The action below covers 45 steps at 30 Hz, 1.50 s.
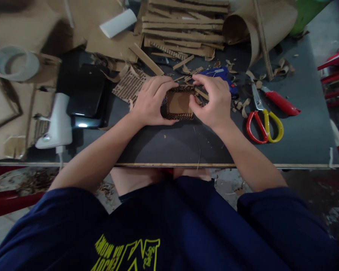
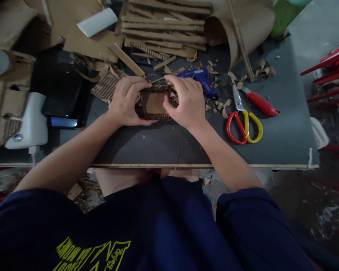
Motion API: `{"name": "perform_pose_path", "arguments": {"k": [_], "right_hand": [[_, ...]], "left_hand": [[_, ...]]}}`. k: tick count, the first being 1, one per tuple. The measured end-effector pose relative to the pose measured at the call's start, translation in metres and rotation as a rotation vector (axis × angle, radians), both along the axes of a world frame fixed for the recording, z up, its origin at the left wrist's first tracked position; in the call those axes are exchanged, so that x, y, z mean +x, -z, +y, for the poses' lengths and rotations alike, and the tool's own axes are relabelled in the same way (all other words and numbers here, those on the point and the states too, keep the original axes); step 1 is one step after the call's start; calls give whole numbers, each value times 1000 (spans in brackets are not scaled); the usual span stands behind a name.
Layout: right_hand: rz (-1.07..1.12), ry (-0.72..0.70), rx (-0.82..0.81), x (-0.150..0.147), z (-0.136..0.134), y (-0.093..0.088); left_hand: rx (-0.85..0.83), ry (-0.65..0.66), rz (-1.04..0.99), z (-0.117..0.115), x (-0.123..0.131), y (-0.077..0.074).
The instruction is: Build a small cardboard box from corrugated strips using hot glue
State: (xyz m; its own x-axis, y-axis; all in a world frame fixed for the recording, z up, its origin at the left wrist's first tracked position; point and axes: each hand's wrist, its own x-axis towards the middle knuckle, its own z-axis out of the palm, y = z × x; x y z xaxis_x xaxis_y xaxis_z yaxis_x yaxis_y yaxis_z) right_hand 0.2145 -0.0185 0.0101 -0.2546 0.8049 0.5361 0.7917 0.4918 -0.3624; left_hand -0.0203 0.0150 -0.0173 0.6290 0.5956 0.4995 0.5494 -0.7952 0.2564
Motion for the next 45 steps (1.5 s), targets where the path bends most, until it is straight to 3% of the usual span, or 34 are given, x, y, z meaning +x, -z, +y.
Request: {"name": "perform_pose_path", "arguments": {"k": [17, 31, 45], "right_hand": [[21, 11, -21, -1, 1, 4], [-45, 16, 8, 5, 3, 3], [-94, -17, 65, -5, 0, 7]], "left_hand": [[-45, 45, 6, 0, -1, 0], [-57, 83, -91, 5, 0, 9], [-81, 85, -142, -15, 22, 8]]}}
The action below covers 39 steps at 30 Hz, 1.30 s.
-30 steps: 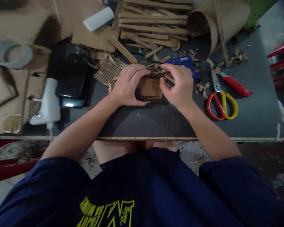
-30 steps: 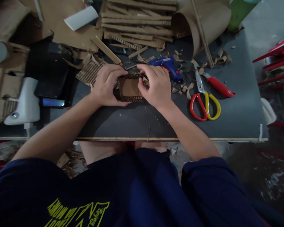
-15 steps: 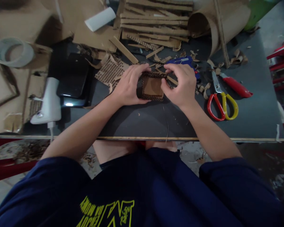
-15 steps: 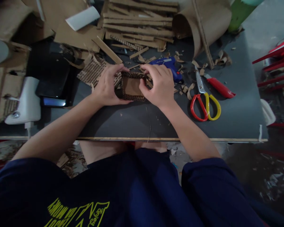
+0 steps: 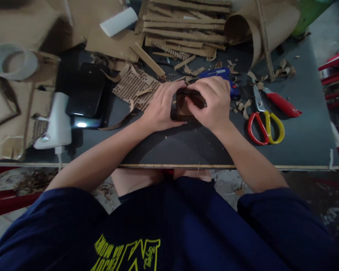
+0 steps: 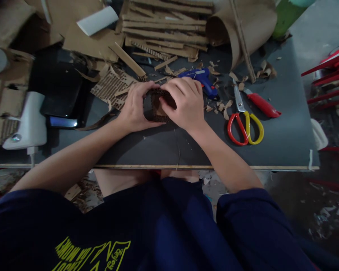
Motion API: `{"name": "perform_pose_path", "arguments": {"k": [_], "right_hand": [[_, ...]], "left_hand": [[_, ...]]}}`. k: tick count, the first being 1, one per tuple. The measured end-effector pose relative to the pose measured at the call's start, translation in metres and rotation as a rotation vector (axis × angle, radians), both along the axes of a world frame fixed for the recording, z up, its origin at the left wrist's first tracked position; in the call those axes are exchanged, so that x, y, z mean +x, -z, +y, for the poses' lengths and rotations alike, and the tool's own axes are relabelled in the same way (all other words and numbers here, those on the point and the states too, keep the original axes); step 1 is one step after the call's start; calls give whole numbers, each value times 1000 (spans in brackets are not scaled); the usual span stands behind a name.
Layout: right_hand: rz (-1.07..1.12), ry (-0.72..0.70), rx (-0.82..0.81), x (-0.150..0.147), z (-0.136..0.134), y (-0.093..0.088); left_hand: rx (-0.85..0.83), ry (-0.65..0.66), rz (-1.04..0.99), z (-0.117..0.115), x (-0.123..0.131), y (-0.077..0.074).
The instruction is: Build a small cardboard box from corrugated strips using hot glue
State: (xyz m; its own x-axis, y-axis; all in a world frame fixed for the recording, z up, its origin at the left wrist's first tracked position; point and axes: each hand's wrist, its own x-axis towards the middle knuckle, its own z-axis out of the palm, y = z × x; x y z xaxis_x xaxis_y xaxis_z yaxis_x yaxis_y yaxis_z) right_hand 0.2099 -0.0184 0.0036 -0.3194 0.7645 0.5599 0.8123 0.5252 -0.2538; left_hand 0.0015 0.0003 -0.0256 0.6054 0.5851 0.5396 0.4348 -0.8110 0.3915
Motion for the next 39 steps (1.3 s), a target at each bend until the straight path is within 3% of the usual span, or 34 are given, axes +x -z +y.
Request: {"name": "perform_pose_path", "arguments": {"k": [18, 26, 31, 39], "right_hand": [[41, 4, 57, -1, 0, 2], [26, 24, -1, -1, -3, -3], [40, -2, -47, 0, -2, -5], [27, -35, -22, 1, 0, -1]], "left_hand": [[92, 118, -17, 6, 0, 4], [67, 70, 35, 2, 1, 2], [152, 64, 48, 2, 1, 0], [-41, 47, 75, -1, -2, -5]]}}
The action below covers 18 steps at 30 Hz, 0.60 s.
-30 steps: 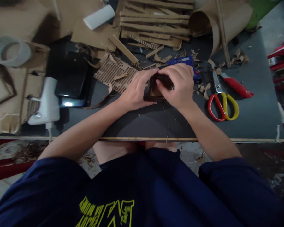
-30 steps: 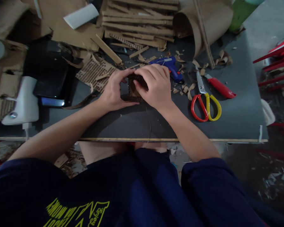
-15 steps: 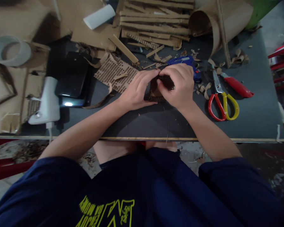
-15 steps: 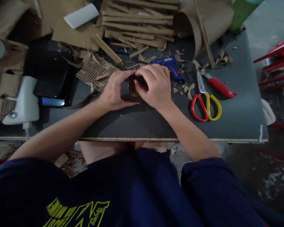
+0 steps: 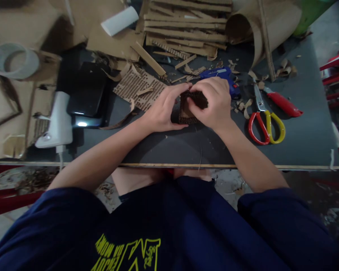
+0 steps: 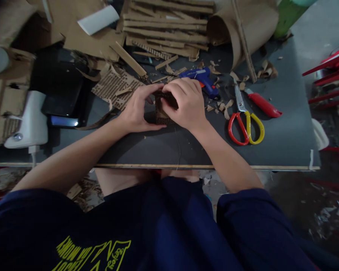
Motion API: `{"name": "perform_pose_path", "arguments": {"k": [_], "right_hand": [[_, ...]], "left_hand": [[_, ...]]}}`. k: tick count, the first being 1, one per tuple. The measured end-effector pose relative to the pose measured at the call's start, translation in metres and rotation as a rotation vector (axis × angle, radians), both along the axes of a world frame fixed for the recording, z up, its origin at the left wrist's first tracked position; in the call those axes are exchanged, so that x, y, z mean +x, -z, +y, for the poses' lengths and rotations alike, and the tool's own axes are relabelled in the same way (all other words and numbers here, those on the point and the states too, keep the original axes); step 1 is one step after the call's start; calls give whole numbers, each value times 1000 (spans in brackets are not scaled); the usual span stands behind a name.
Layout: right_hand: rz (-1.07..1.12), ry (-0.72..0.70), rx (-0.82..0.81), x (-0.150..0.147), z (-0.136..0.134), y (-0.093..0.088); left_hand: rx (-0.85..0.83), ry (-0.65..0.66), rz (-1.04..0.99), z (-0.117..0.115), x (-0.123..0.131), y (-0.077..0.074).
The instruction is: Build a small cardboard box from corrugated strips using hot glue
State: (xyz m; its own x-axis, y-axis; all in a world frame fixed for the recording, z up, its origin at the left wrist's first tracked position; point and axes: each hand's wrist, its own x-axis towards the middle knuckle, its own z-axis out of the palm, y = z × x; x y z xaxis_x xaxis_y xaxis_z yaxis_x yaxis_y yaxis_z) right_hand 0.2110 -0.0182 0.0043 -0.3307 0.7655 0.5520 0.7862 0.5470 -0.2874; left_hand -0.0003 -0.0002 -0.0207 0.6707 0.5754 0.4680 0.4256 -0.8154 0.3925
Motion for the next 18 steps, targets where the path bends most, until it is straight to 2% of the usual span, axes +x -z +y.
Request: {"name": "perform_pose_path", "arguments": {"k": [4, 7, 9, 12, 15, 18], "right_hand": [[-3, 7, 0, 9, 6, -6], [67, 168, 75, 29, 19, -7], [125, 281, 130, 47, 32, 1], [156, 395, 155, 69, 52, 24], [137, 477, 35, 78, 64, 42], [61, 594, -208, 76, 67, 46]], "left_hand": [[-12, 47, -31, 4, -2, -1], [-10, 109, -17, 7, -6, -3], [-15, 129, 12, 8, -8, -4], [-14, 148, 60, 8, -9, -4], [13, 162, 63, 7, -8, -3], [21, 170, 53, 8, -8, -3]]}}
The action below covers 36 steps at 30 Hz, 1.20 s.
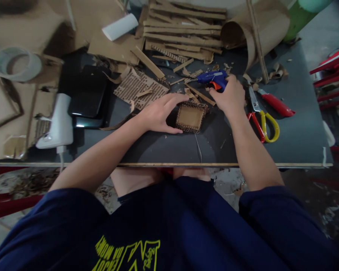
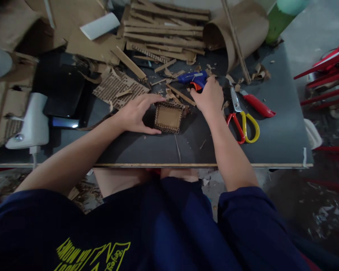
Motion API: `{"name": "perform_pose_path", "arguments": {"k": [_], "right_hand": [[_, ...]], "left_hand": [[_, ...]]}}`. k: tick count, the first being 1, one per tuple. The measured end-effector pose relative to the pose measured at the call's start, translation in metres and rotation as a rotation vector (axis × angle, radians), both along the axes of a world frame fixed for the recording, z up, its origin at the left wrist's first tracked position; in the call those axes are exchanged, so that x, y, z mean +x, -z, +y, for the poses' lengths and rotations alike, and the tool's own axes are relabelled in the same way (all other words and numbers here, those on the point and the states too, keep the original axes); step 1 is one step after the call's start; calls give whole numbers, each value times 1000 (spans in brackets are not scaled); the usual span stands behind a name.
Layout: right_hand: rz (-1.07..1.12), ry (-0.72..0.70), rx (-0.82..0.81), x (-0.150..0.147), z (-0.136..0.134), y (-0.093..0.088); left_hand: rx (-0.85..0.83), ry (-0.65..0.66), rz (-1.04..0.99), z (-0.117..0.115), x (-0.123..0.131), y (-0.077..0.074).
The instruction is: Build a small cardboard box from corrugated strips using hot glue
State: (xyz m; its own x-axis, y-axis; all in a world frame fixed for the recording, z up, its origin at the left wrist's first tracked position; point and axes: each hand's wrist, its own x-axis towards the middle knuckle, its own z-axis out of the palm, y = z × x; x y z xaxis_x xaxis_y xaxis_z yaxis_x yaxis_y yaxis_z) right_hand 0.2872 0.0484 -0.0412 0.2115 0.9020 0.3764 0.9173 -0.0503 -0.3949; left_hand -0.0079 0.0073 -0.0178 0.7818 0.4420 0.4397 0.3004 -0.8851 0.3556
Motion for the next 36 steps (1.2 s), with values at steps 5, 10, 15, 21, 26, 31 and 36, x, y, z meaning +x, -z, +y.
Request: {"name": "perform_pose_path", "arguments": {"k": [5, 10, 15, 21, 26, 31, 36], "right_hand": [[14, -8, -38, -1, -2, -6], [103, -107, 293, 3, -2, -9], [106, -135, 384, -7, -13, -25], [-16, -230, 417, -16, -27, -39], [-34, -256, 421, -22, -31, -40], [-78, -264, 407, -25, -30, -34], [4, -319, 300, -27, -31, -36]], "left_hand": [[-87, 14, 63, 1, -1, 0], [-115, -22, 100, 4, -1, 3], [-124, -72, 64, 7, -1, 8], [-137, -182, -103, 11, -4, 5], [-141, -251, -175, 14, -7, 8], [-108, -262, -205, 15, -6, 15], [-109, -267, -214, 16, -5, 18]]}}
